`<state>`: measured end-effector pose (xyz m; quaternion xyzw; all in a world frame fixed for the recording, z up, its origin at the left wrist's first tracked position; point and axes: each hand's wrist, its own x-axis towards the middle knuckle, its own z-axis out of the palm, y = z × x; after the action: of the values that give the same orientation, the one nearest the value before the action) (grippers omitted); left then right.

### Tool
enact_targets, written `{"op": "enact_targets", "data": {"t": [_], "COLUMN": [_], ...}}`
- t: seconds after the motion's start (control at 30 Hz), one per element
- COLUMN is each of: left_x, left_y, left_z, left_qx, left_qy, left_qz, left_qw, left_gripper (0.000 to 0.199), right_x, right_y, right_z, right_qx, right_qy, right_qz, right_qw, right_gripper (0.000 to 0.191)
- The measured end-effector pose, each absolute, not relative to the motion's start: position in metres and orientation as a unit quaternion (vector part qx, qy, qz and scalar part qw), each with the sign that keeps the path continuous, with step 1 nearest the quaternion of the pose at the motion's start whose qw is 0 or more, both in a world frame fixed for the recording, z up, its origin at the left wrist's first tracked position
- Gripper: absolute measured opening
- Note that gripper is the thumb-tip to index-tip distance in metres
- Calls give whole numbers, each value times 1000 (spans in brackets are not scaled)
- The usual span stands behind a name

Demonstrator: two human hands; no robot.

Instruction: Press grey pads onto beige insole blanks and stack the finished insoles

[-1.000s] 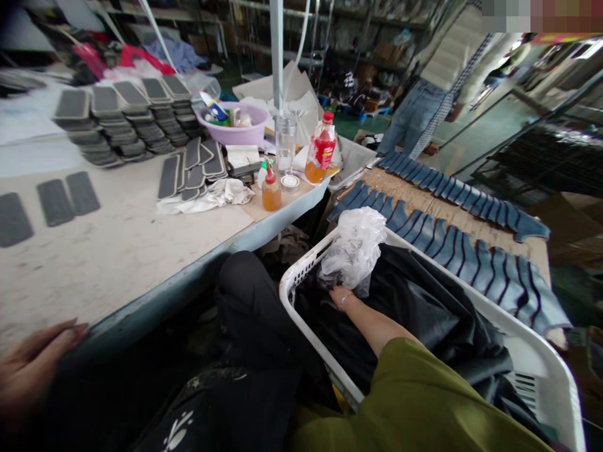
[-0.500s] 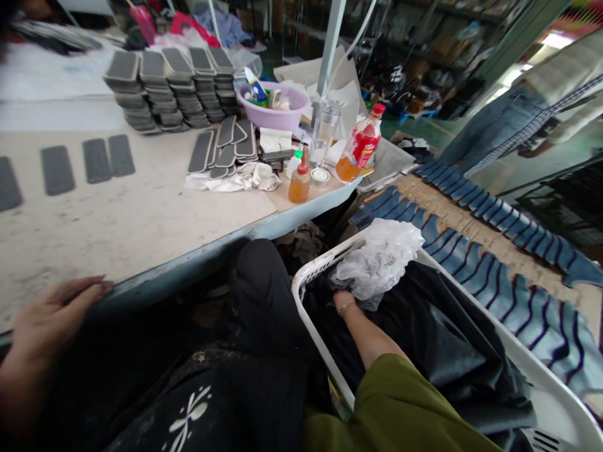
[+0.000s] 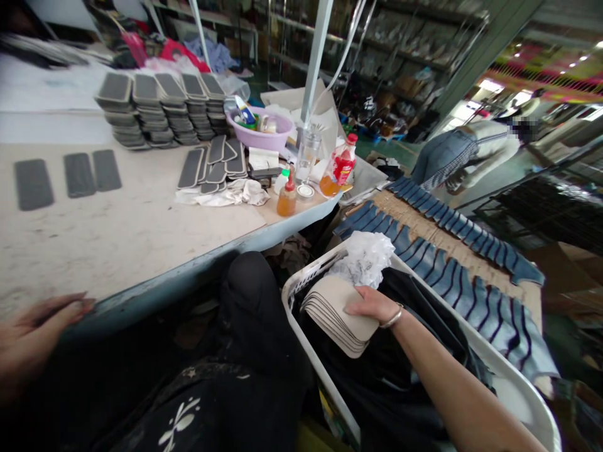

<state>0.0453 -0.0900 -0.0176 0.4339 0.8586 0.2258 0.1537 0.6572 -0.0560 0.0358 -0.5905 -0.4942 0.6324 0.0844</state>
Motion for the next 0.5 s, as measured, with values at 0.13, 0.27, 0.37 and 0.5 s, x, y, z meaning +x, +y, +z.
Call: {"op": "enact_targets", "data": {"t": [0.13,0.27,0.37,0.5], "left_x": [48,47,45,46], "left_y": [-95,-95,-95,-98], "left_z": [-8,-8,-11,-11], "left_qx": [403,393,385,386], "left_qy": [800,730,710,700], "left_qz": [354,451,477,489], "left_qw": [268,331,345,349], "left_gripper": [45,54,53,48], "right_x": [619,547,471,370], "right_y": [-31,26,75,139], "right_z": [100,145,170,161], "right_qx": [-553,-483,-407,-328], "right_qy": [-512,-564,-632,-711], "right_qz": [638,649,635,599], "right_qw": [158,168,180,165], "right_gripper": [49,42,47,52]}}
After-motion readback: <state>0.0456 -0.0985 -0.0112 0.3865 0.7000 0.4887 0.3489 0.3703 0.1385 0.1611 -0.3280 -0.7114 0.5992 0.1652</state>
